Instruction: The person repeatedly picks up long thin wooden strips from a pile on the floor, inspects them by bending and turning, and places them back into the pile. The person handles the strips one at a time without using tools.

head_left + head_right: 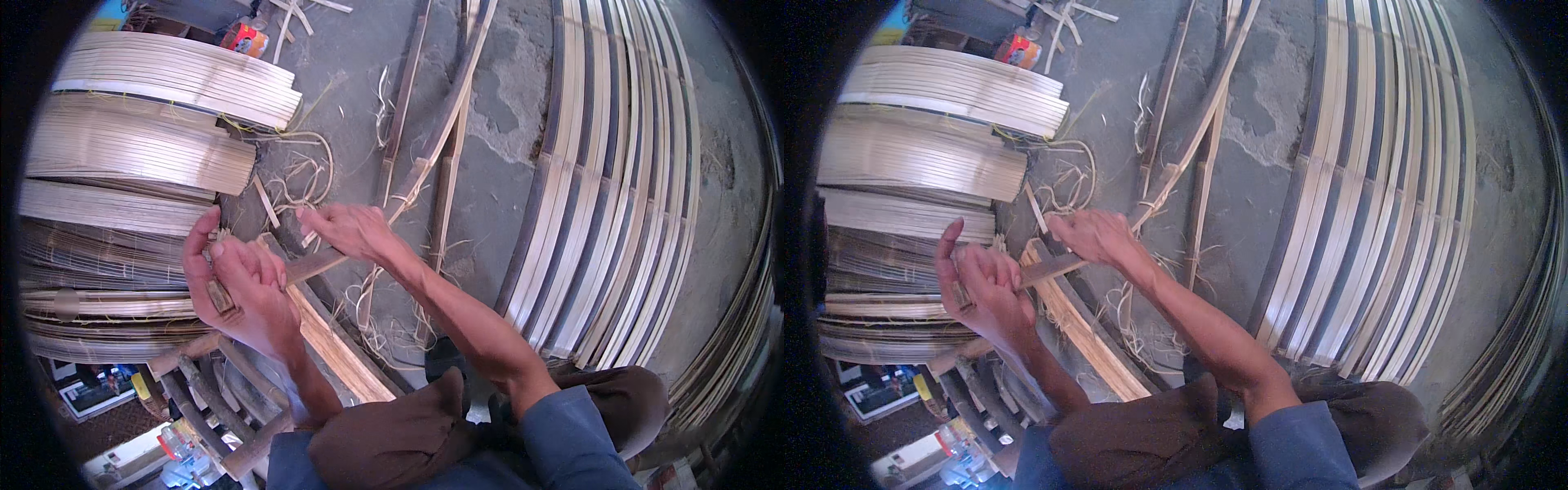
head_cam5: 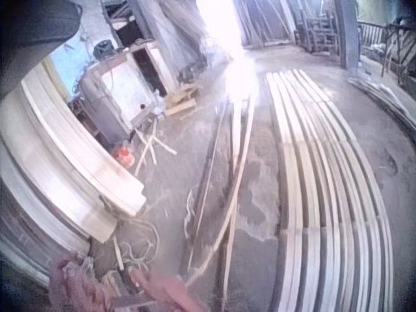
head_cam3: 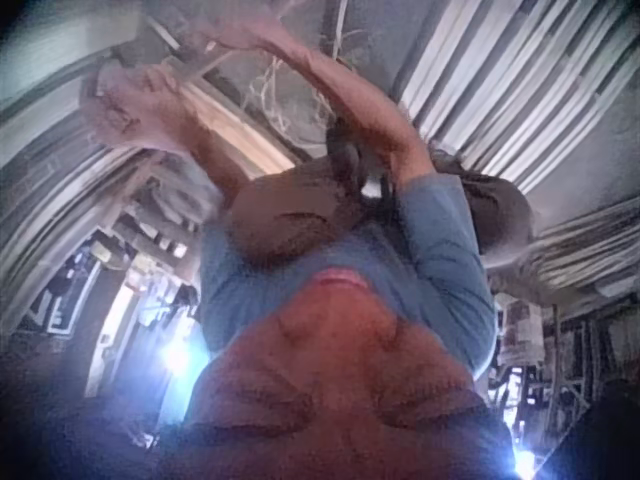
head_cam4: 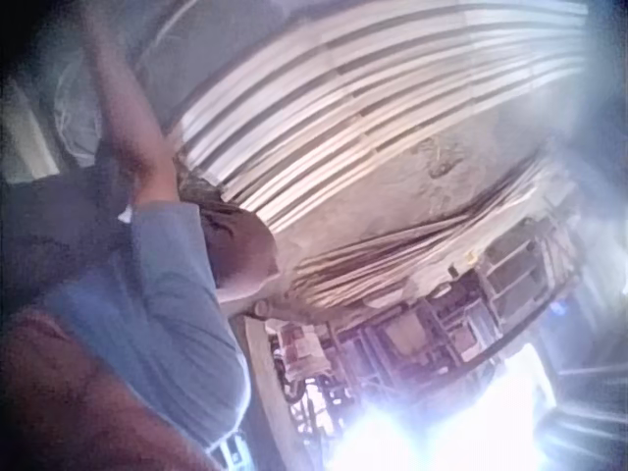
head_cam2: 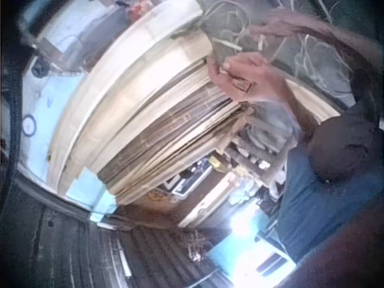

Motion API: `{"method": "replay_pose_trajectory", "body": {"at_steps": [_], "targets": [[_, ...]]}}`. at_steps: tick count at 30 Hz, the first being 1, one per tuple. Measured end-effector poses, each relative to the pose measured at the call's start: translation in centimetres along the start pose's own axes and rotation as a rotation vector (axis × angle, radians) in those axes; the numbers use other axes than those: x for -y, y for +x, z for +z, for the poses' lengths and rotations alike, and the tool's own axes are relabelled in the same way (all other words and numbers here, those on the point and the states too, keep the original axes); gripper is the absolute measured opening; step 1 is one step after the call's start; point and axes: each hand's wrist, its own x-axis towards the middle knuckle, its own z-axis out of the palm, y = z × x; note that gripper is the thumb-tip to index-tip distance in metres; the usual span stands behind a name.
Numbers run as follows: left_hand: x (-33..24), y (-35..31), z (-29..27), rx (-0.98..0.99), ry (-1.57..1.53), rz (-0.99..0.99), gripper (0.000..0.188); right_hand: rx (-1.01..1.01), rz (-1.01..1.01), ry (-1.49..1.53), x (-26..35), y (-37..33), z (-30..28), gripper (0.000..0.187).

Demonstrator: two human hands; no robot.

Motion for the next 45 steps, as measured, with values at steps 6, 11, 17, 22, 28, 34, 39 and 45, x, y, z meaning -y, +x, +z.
{"method": "replay_pose_trajectory", "body": {"at_steps": [6, 11, 17, 22, 28, 34, 39, 45], "targets": [[7.7, 2.2, -0.6, 0.142, 0.369, -0.031, 0.024, 0.022, 0.052, 0.075, -5.3, 1.5, 2.8, 0.068], [9.4, -0.3, -9.4, -0.292, -0.245, -0.274, 0.022, -0.010, 0.107, -0.325, -2.2, 3.8, 5.0, 0.061], [14.8, -13.9, -18.5, -0.753, -0.725, -0.563, 0.013, -0.282, -0.436, -0.203, -2.6, -1.9, 9.6, 0.038], [13.4, -18.4, -19.1, -0.704, -0.611, -0.572, 0.019, -0.976, 0.025, 0.584, -3.4, -3.9, 4.3, 0.040], [10.6, -21.3, -16.8, -0.705, -0.515, -0.840, 0.026, -0.318, -0.071, 1.121, -9.9, -3.2, 3.9, 0.030], [12.1, -16.9, -24.0, -0.149, 0.343, -0.479, 0.032, 0.032, 0.133, 0.826, -10.0, -8.5, 7.2, 0.037], [13.7, -8.5, -6.3, 0.741, 0.563, -0.252, 0.051, 0.297, 0.112, 1.031, -12.0, -12.2, 16.5, 0.049], [16.2, -10.2, -4.8, 0.929, 0.146, -0.879, 0.051, 0.762, 0.084, 0.411, -17.0, -13.3, 10.5, 0.049]]}}
